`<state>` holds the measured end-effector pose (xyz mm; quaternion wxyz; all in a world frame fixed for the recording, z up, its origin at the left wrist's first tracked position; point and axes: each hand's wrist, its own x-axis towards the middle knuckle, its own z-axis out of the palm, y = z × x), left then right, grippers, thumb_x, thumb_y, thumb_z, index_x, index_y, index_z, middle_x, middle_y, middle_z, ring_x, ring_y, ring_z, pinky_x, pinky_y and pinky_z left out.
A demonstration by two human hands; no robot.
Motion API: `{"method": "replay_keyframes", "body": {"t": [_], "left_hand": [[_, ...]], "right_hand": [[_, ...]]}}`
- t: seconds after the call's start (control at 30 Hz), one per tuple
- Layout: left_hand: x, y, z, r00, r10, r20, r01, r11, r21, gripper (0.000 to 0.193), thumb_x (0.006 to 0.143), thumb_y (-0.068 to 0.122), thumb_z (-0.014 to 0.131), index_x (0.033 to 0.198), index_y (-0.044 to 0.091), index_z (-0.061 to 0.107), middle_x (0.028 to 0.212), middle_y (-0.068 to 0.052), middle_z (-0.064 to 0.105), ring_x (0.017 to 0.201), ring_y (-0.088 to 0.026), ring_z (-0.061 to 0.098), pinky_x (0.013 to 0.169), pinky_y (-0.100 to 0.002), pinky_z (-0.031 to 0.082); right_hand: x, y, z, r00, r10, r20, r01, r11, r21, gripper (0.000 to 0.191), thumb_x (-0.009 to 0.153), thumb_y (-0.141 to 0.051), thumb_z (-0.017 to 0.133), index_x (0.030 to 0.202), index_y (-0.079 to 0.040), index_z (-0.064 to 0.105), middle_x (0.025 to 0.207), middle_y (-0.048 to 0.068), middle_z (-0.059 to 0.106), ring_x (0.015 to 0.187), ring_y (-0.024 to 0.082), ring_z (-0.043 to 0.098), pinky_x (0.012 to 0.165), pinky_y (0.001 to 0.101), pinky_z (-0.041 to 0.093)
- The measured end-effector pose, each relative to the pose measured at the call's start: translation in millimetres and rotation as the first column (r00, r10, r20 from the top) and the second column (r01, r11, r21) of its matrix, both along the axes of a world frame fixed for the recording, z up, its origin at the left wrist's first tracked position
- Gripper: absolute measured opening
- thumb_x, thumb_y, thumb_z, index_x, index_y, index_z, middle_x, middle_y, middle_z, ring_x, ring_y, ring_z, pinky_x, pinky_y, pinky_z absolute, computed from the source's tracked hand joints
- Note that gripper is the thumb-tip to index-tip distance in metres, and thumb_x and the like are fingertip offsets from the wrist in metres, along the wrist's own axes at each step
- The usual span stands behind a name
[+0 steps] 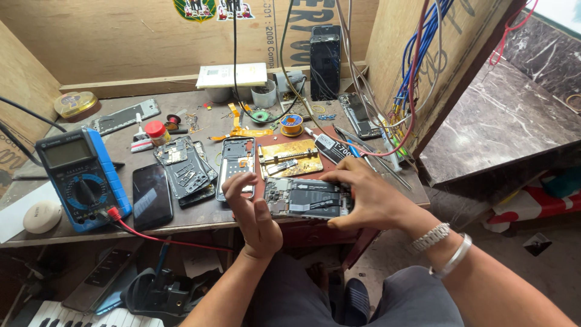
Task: The person works at a cluttered repair bench on a disassembled smartphone. They handle the phone frame and internal components, use a screwdriver on the device, reposition parts, and lift the phone to view it while continuing to work on its internals.
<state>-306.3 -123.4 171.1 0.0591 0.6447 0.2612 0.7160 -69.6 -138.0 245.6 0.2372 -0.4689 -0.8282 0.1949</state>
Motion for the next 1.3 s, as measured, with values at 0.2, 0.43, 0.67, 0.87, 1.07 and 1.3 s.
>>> {"method": "replay_keyframes", "body": {"t": [0.2,0.43,0.67,0.87,1.07,1.3], "left_hand": [[4,3,-3,0.998,0.006,0.067,-0.002,0.998,-0.064,0.065,0.111,0.052,0.040,0.150,0.001,0.037,0.145,-0.014,0.040,0.136,-0.026,0.044,0.119,-0.043,0.039],[1,6,2,0.994,-0.050,0.102,0.061,0.992,-0.113,0.068,0.108,0.050,0.053,0.154,0.004,0.032,0.148,-0.014,0.037,0.141,-0.027,0.045,0.122,-0.045,0.041],[10,5,5,0.758,-0.496,0.424,0.633,0.717,-0.293,0.100,0.095,0.033,0.075,0.163,0.012,0.003,0.154,-0.020,0.044,0.137,-0.026,0.049,0.116,-0.037,0.039],[4,15,7,0.708,-0.503,0.495,0.700,0.591,-0.401,0.086,0.091,0.016,0.079,0.157,0.004,0.025,0.136,-0.017,0.060,0.099,-0.021,0.058,0.085,-0.029,0.051],[2,13,8,0.517,-0.602,0.608,0.853,0.424,-0.305,0.067,0.091,0.005,0.077,0.144,0.000,0.037,0.131,-0.014,0.060,0.117,-0.022,0.065,0.093,-0.038,0.062],[4,15,10,0.565,-0.628,0.535,0.822,0.487,-0.296,0.087,0.091,0.008,0.078,0.160,0.006,0.026,0.141,-0.015,0.054,0.136,-0.027,0.054,0.118,-0.046,0.044]], "right_hand": [[5,-3,-7,0.979,-0.105,-0.173,0.097,0.994,-0.054,0.085,0.056,-0.040,0.092,0.132,-0.011,0.067,0.108,0.004,0.055,0.102,0.017,0.055,0.083,0.0296,0.048],[-12,11,-21,0.916,-0.112,-0.386,0.090,0.993,-0.073,0.082,0.062,-0.037,0.090,0.133,-0.005,0.066,0.111,0.002,0.057,0.101,0.014,0.056,0.090,0.0267,0.046],[-22,12,-27,0.807,-0.053,-0.588,-0.037,0.990,-0.139,0.083,0.067,-0.034,0.091,0.139,-0.003,0.063,0.116,0.001,0.056,0.108,0.012,0.057,0.097,0.0259,0.046],[-32,20,-34,0.759,0.050,-0.649,-0.136,0.987,-0.083,0.083,0.071,-0.031,0.092,0.142,-0.003,0.060,0.118,0.000,0.053,0.112,0.011,0.056,0.100,0.0260,0.046],[-33,27,-40,0.744,0.014,-0.668,-0.155,0.976,-0.153,0.085,0.070,-0.030,0.092,0.144,-0.004,0.058,0.124,0.000,0.054,0.109,0.010,0.057,0.090,0.0260,0.049],[-24,25,-40,0.629,-0.005,-0.778,-0.226,0.956,-0.189,0.083,0.076,-0.035,0.086,0.146,-0.003,0.055,0.130,0.005,0.068,0.114,0.015,0.066,0.100,0.0288,0.054]]}}
